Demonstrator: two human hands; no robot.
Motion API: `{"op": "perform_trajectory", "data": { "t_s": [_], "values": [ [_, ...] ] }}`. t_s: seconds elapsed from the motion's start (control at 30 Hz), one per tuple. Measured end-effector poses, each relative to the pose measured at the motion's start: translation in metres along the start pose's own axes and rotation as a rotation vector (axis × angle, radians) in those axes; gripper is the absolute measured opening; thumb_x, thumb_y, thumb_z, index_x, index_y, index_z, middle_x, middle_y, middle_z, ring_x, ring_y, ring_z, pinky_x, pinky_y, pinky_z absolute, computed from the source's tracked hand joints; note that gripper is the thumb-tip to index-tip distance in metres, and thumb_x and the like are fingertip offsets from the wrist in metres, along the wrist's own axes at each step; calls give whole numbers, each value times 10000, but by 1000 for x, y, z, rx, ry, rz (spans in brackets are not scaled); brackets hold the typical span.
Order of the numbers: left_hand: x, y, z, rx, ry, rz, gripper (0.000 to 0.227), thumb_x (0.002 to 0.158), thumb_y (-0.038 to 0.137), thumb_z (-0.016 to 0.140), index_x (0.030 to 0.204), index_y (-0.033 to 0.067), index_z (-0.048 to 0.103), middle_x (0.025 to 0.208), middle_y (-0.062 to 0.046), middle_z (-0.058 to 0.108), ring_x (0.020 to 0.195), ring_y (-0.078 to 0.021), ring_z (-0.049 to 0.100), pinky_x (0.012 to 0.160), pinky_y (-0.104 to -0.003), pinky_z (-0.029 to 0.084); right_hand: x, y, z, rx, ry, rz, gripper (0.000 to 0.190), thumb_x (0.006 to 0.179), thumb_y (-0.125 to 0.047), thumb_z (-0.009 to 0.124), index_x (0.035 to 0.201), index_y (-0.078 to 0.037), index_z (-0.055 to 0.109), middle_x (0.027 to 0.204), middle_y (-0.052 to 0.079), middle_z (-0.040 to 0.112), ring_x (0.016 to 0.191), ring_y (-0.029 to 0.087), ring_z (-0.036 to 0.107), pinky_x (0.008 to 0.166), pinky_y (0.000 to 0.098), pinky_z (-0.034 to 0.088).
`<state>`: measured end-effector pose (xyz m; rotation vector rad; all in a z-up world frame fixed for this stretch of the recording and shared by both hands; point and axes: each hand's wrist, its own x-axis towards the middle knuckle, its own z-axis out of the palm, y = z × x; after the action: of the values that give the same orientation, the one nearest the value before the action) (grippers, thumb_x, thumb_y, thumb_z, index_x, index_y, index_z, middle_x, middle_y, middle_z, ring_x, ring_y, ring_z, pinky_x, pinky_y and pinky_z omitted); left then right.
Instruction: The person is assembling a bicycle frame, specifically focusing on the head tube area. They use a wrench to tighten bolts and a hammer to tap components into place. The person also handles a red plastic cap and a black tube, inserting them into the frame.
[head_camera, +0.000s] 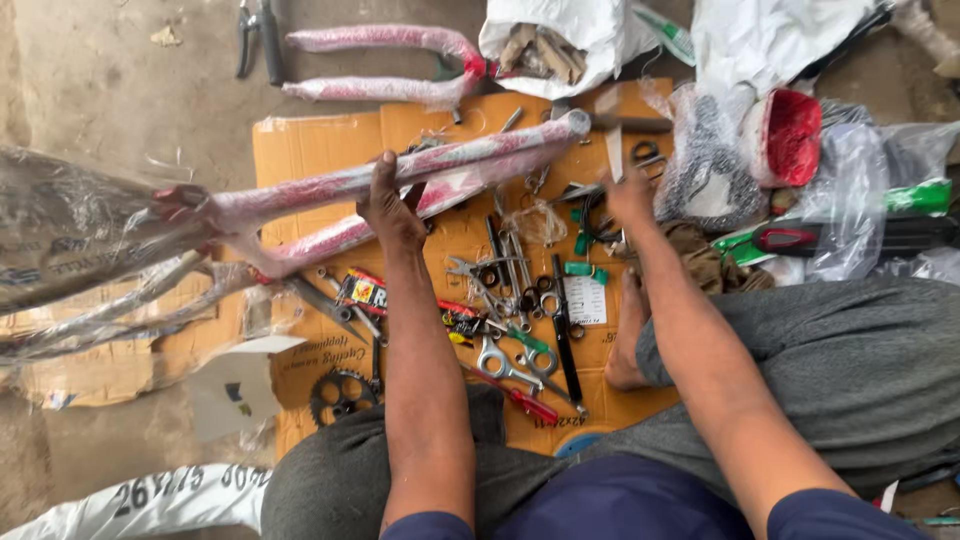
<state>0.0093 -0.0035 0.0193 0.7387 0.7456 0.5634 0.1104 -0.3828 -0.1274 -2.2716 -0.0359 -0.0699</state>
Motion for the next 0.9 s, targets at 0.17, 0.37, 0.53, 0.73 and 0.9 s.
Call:
{"op": "perform_trajectory", "data": {
  "t_s": [0.17, 0.37, 0.53, 0.73, 0.9],
  "values": [
    [-2, -7, -10, -56, -49, 7, 429, 746, 258, 891, 1083, 76, 698, 1044, -54, 703, 1015, -218, 680, 793, -481, 642, 17, -1, -13, -287, -213, -104, 507, 936, -137, 686, 1424, -44, 584, 1048, 276, 701, 971, 458, 659, 835, 534, 522],
    [-3, -7, -4, -37, -1, 30, 440, 744, 263, 881, 1083, 54, 695, 1010, -59, 711, 980, -216, 690, 727, -469, 648, 19, -12, -23, -315, -49, 189, 327, 992, -277, 774, 1164, -24, 659, 1005, 201, 695, 982, 412, 655, 875, 534, 496],
    [-5, -6, -8, -17, -49, 25, 470, 745, 281, 902, 1099, 41, 706, 1030, -89, 722, 1013, -228, 701, 768, -477, 661, 19, -61, -7, -255, 81, -280, 364, 965, -180, 724, 1319, -115, 672, 1113, 190, 630, 1036, 378, 630, 884, 482, 506],
    [-5, -4, -6, -25, -54, 40, 430, 746, 277, 895, 1043, 3, 748, 1026, -94, 729, 1016, -216, 698, 759, -489, 658, 26, -118, -1, -313, -186, -50, 431, 1035, -252, 627, 1432, -100, 559, 1061, 179, 647, 1004, 354, 626, 855, 517, 471],
    [-3, -12, -15, -7, -15, 1, 438, 770, 266, 895, 1067, -18, 743, 1034, -93, 720, 1009, -227, 685, 750, -468, 637, 46, -109, 13, -486, -337, 95, 345, 1078, -327, 603, 1327, -88, 606, 1140, 128, 687, 1113, 296, 660, 964, 492, 473]
  ]
}}
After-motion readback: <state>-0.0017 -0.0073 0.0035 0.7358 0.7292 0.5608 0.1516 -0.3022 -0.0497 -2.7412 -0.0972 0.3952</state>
